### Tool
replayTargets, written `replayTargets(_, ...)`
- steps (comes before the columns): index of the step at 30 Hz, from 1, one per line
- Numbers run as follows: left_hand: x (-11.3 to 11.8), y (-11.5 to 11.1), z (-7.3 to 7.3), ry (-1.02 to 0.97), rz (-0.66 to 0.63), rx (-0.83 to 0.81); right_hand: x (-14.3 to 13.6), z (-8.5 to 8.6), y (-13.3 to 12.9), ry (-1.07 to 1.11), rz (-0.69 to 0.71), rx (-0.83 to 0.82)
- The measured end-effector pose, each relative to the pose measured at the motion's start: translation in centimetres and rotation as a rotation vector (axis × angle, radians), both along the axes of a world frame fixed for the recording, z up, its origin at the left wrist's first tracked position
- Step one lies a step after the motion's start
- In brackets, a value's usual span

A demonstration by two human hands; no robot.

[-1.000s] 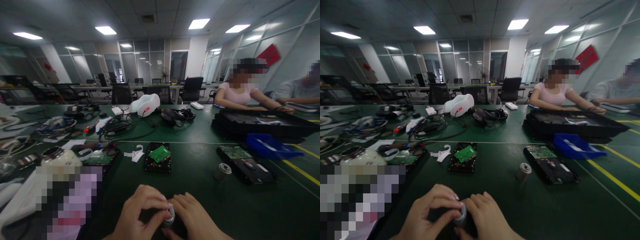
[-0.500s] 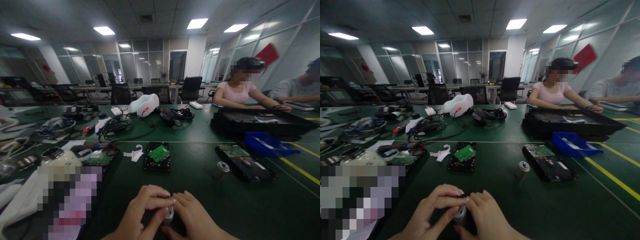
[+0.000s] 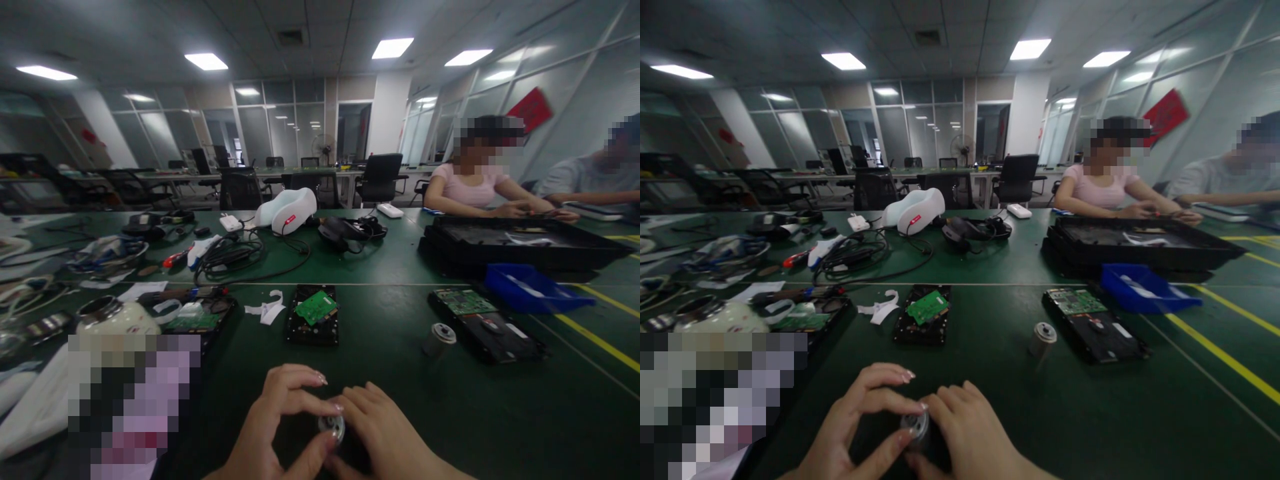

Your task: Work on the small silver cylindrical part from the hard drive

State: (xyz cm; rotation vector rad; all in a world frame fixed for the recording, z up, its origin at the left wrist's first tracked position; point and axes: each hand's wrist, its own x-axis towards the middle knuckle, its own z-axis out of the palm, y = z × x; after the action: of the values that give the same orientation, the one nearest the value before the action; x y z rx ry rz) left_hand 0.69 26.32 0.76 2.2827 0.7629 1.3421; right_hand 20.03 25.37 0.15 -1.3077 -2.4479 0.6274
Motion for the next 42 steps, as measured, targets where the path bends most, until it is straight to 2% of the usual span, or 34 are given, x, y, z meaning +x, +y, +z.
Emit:
replayTargets(5, 0.1, 0.0, 0.3, -0.040, 0.118, -0.032, 0.0, 0.0, 0.2, -0.030, 0.004, 0.006)
replayTargets(12, 0.1, 0.2, 0.0, 0.057, -0.002, -0.031, 0.1, -1.1, 0.1, -0.031, -0.005, 0.082)
replayTargets(17, 0.2, 0.2, 0.1, 0.037, 0.030, -0.149, 0.1, -0.7, 0.1, -0.015, 0.001, 0.041)
replayTargets(21, 0.3, 0.3, 0.2, -0.026, 0.050, -0.086, 0.1, -0.5, 0.3, -0.026, 0.016, 0.040)
replayTargets(23, 0.2, 0.6, 0.0, -0.058, 0.109, -0.071, 0.1, -0.5, 0.3, -0.038, 0.015, 0.038)
replayTargets(25, 0.1, 1.0, -0.5, -0.046, 0.236, -0.116, 0.1, -0.4, 0.3, -0.046, 0.005, 0.034)
replayTargets(27, -0.2, 1.6, -1.2, 0.021, 0.368, -0.194, 0.1, -0.3, 0.3, -0.043, -0.003, 0.021)
replayTargets(29, -0.5, 2.1, -1.9, 0.110, 0.419, -0.247, 0.1, -0.1, 0.2, -0.040, -0.003, 0.003)
replayTargets(33, -0.8, 2.7, -2.7, 0.229, 0.406, -0.236, 0.1, 0.0, 0.2, -0.045, -0.003, -0.005)
replayTargets(37, -0.7, 2.7, -2.5, 0.250, 0.418, -0.234, 0.2, -0.3, 0.1, -0.033, -0.007, 0.012)
replayTargets(42, -0.3, 2.0, -1.3, 0.075, 0.352, -0.331, 0.1, 0.0, 0.3, -0.061, -0.002, -0.013)
